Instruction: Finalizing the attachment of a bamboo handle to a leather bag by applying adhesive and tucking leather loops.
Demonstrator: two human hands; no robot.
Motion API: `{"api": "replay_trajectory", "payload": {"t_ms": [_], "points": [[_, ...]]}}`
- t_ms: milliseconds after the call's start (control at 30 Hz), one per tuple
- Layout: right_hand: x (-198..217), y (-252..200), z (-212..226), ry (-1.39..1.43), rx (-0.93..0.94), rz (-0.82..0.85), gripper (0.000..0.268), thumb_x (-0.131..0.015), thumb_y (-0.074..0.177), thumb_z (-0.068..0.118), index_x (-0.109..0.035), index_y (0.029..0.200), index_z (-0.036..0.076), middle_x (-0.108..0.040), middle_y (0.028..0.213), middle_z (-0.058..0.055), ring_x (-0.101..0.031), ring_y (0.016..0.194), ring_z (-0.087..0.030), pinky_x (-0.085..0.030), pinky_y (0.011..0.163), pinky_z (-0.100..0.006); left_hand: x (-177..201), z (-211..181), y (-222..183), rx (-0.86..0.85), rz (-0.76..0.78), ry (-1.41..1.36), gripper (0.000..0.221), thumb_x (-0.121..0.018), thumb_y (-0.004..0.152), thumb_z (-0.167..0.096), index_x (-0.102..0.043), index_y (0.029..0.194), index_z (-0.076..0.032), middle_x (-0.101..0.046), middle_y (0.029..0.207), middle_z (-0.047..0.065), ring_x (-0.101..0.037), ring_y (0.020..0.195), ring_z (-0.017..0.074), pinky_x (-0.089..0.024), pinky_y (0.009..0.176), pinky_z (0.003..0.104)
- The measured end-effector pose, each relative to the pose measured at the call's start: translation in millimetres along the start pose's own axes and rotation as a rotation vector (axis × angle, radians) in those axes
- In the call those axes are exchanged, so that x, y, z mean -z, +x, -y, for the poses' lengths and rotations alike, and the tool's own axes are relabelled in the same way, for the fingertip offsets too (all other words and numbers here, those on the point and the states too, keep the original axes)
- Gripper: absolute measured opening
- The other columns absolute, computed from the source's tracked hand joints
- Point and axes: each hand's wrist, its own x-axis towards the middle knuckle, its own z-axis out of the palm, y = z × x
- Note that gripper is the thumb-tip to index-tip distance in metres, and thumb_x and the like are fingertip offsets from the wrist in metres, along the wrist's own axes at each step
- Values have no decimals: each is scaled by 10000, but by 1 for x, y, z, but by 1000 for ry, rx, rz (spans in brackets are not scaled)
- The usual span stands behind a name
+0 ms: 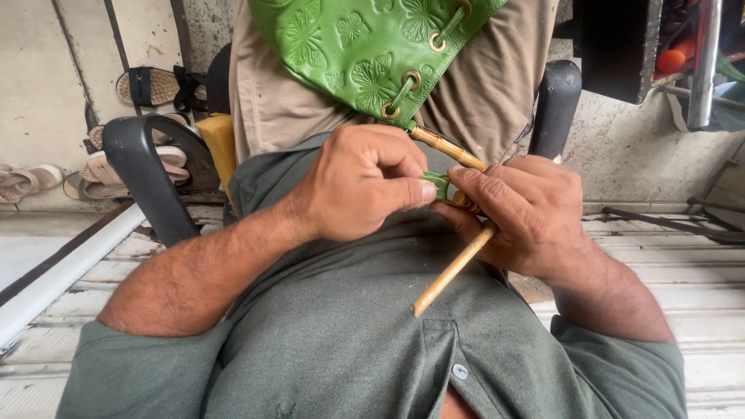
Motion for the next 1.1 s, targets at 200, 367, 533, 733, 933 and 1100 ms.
{"api": "replay_trajectory", "payload": {"t_ms": [200, 367, 533, 733, 933, 1100], "points": [[2, 1, -10, 109, 63, -6, 308, -774, 995, 254, -697, 1105, -23, -689, 809, -93, -537, 561, -238, -420, 528, -375, 10, -5, 17, -14, 135, 64, 294, -821, 740, -56, -580, 578, -104, -660, 703, -23, -644, 689, 95, -518, 618, 281], [1, 0, -16, 121, 107, -17, 348, -787, 982, 267, -685, 1074, -53, -653, 748, -97, -496, 531, -236, -401, 502, -375, 13, -9, 25, -87, 193, 146, 264, -768, 724, -89, -540, 594, -114, -629, 695, -39, -619, 674, 103, -493, 637, 285], [0, -3, -12, 63, 97, -38, 339, -780, 989, 290, -697, 1046, -34, -606, 701, -77, -472, 517, -230, -374, 493, -373, 13, -7, 24, -144, 199, 134, 282, -774, 743, -78, -532, 601, -106, -613, 677, -20, -610, 659, 125, -484, 618, 307], [-3, -6, -9, 15, 85, -40, 303, -790, 992, 272, -703, 1023, -16, -611, 707, -79, -494, 522, -234, -378, 500, -371, 9, -2, 17, -122, 143, 107, 306, -748, 741, -52, -485, 601, -121, -615, 679, -40, -584, 642, 120, -469, 612, 312], [0, -4, -10, 60, 22, -22, 393, -793, 952, 363, -704, 1042, -8, -641, 713, -66, -523, 533, -205, -416, 511, -364, 0, -9, 12, -57, 21, 94, 370, -787, 735, -33, -460, 614, -157, -619, 656, -69, -601, 624, 91, -498, 626, 288], [18, 4, -15, 466, -227, 27, 818, -747, 925, 473, -372, 1537, 81, -749, 1122, -81, -305, 481, -22, -281, 417, -207, 0, -26, 11, -139, 22, 152, 472, -808, 732, -4, -368, 665, -163, -480, 608, -63, -533, 610, 127, -453, 614, 318]]}}
